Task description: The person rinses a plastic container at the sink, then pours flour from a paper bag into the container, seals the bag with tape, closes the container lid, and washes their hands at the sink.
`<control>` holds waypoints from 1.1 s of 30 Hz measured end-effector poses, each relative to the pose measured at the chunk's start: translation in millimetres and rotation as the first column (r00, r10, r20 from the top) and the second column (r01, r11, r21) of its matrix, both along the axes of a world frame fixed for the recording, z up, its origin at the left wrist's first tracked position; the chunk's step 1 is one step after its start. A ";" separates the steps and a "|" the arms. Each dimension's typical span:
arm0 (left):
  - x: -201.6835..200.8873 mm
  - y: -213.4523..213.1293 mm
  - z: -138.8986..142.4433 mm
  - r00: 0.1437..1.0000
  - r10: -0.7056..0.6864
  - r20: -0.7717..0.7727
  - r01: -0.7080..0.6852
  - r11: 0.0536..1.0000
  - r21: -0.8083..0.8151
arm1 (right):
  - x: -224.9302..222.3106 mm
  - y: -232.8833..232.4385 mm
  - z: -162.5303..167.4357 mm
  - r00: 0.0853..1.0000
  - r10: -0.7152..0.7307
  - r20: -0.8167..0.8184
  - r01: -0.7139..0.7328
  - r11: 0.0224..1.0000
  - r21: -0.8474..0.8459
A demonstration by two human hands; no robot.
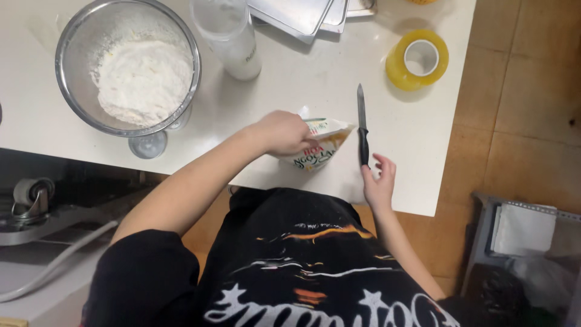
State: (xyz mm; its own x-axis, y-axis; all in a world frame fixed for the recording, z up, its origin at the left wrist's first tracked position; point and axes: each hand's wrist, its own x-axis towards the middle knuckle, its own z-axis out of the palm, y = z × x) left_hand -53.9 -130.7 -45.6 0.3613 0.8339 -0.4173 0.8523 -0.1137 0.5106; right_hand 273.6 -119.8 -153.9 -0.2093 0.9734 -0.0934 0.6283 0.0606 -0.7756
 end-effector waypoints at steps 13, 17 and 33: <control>132.4 -8.4 21.5 0.009 0.711 0.703 -0.291 0.674 -0.679 | 13.2 -18.2 -32.4 0.646 -0.302 -0.701 -0.189 0.827 -0.530; 144.6 -1.0 77.1 -0.025 0.604 0.796 -0.325 0.748 -0.578 | 7.6 8.3 -13.1 0.704 -0.013 -0.710 -0.303 0.899 -0.317; 148.5 58.5 179.3 -0.153 0.075 0.985 -0.712 0.683 -0.162 | -120.9 103.3 75.4 -0.134 -0.182 -0.974 -0.547 0.833 -0.080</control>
